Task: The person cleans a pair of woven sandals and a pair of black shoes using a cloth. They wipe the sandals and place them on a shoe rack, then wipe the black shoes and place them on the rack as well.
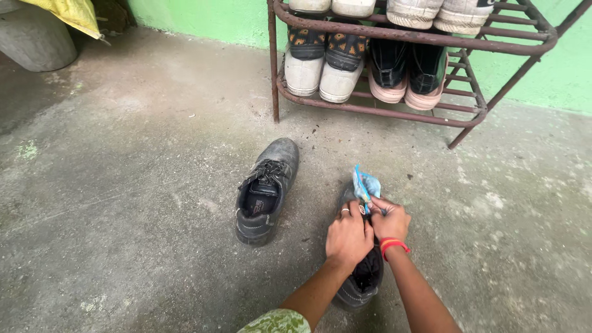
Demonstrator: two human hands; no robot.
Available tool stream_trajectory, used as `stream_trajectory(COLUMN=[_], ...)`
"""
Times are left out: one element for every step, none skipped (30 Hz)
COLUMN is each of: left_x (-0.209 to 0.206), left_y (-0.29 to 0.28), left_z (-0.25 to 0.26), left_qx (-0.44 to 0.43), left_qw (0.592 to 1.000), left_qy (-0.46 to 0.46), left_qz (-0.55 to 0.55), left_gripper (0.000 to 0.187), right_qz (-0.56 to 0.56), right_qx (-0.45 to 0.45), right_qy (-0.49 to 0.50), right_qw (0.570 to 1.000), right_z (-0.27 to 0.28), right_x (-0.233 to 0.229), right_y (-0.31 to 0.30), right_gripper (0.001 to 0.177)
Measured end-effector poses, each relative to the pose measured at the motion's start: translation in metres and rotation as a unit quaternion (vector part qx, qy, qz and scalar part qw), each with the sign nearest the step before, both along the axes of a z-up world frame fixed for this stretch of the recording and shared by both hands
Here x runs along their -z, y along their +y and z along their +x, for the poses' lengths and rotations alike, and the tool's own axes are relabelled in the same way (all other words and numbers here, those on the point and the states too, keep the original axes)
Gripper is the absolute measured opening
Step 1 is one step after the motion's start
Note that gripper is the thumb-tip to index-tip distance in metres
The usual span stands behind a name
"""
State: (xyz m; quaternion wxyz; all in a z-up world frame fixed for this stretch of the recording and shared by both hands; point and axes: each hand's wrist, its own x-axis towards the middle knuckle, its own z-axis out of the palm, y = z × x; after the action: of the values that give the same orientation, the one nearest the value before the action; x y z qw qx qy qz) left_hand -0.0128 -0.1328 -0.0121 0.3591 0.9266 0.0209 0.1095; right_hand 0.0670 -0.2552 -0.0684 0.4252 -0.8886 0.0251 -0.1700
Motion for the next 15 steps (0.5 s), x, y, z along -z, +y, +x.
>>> stream_trajectory(left_x=[0.0, 0.001, 0.001, 0.001, 0.003, 0.005, 0.006, 0.006, 0.007, 0.008, 0.008, 0.007, 0.005, 0.002, 0.0], left_y=[-0.001, -0.002, -0.004, -0.005, -0.007, -0.009, -0.008, -0.007, -0.006, -0.006, -0.004, -0.002, -0.001, -0.002, -0.001], left_z=[-0.001, -0.002, -0.002, -0.001, -0.002, -0.001, 0.0, 0.001, 0.001, 0.0, -0.001, -0.002, -0.002, -0.001, -0.003], left_qx=[-0.006, -0.014, -0.022, -0.03, -0.034, -0.037, -0.04, -0.037, -0.034, -0.032, -0.028, -0.024, -0.022, -0.016, -0.01], left_qw=[1.0, 1.0, 1.0, 0.999, 0.999, 0.999, 0.999, 0.999, 0.999, 0.999, 0.998, 0.998, 0.998, 0.998, 0.999], left_qy=[0.004, 0.001, -0.005, -0.011, -0.016, -0.022, -0.028, -0.033, -0.036, -0.04, -0.045, -0.051, -0.057, -0.048, -0.037], left_qz=[-0.004, 0.001, 0.005, 0.008, 0.009, 0.009, 0.011, 0.012, 0.013, 0.013, 0.018, 0.023, 0.027, 0.028, 0.03], left_gripper=[0.051, 0.051, 0.05, 0.05, 0.047, 0.045, 0.042, 0.042, 0.043, 0.043, 0.046, 0.05, 0.053, 0.055, 0.057], right_qz=[0.012, 0.024, 0.035, 0.029, 0.023, 0.017, -0.001, -0.019, -0.037, -0.06, -0.082, -0.104, -0.093, -0.083, -0.071], right_qx=[0.01, 0.019, 0.028, 0.024, 0.021, 0.017, 0.019, 0.021, 0.022, 0.004, -0.014, -0.031, -0.039, -0.046, -0.055], right_qy=[0.034, 0.068, 0.099, 0.089, 0.081, 0.074, 0.099, 0.124, 0.149, 0.164, 0.177, 0.19, 0.195, 0.201, 0.208], right_qw=[0.999, 0.997, 0.994, 0.995, 0.996, 0.997, 0.995, 0.992, 0.988, 0.985, 0.981, 0.976, 0.976, 0.975, 0.974], right_z=[-0.005, -0.011, -0.015, -0.019, -0.025, -0.03, -0.033, -0.035, -0.035, -0.031, -0.023, -0.016, -0.01, -0.004, -0.001], right_x=[-0.005, -0.01, -0.017, -0.024, -0.028, -0.032, -0.035, -0.038, -0.039, -0.041, -0.045, -0.051, -0.057, -0.064, -0.069], right_y=[0.001, 0.0, -0.001, -0.002, -0.002, -0.003, -0.004, -0.008, -0.01, -0.014, -0.022, -0.032, -0.041, -0.049, -0.051], right_gripper=[0.023, 0.023, 0.022, 0.022, 0.023, 0.023, 0.023, 0.023, 0.024, 0.023, 0.023, 0.023, 0.021, 0.022, 0.026])
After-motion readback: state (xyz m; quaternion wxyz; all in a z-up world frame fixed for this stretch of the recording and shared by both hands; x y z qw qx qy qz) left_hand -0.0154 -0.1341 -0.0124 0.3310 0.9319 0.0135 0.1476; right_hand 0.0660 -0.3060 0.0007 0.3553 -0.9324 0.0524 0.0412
